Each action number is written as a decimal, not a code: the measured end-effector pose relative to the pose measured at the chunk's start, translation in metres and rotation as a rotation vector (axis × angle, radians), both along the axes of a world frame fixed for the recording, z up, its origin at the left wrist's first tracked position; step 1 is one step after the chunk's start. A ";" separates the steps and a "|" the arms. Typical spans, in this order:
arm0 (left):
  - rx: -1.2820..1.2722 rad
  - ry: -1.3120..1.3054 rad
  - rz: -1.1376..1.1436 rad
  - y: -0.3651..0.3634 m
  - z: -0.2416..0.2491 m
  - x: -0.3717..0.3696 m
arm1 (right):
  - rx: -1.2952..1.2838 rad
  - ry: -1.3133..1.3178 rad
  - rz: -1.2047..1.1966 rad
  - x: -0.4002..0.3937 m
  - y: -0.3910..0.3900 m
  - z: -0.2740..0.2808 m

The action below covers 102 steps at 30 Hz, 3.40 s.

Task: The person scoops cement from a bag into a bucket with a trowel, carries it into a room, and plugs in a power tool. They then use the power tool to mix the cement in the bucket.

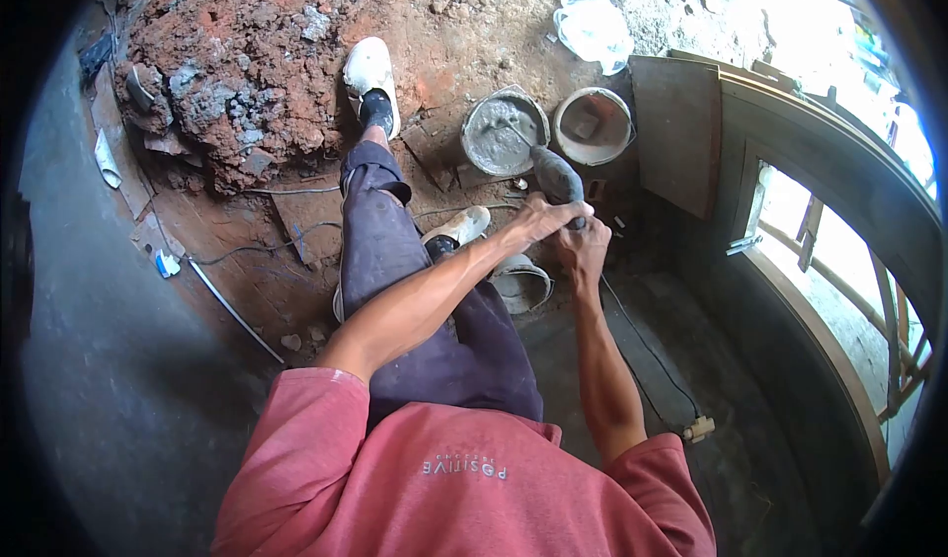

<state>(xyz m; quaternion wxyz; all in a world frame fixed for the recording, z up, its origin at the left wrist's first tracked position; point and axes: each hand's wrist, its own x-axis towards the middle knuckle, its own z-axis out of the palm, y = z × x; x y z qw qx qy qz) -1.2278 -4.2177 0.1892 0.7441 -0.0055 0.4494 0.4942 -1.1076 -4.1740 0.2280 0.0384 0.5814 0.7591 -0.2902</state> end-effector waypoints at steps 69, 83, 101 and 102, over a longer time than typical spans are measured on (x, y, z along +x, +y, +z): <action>0.202 0.082 -0.836 -0.021 -0.015 -0.031 | -0.043 -0.063 -0.164 -0.019 0.064 -0.031; 0.217 0.116 -0.840 -0.019 -0.013 -0.039 | -0.140 -0.116 -0.200 -0.038 0.048 0.029; 0.430 0.232 -0.972 -0.027 -0.025 -0.045 | -0.033 -0.038 -0.139 -0.013 0.001 -0.036; 0.375 0.247 -1.062 -0.024 -0.023 -0.050 | -0.071 0.003 -0.226 -0.025 0.002 -0.037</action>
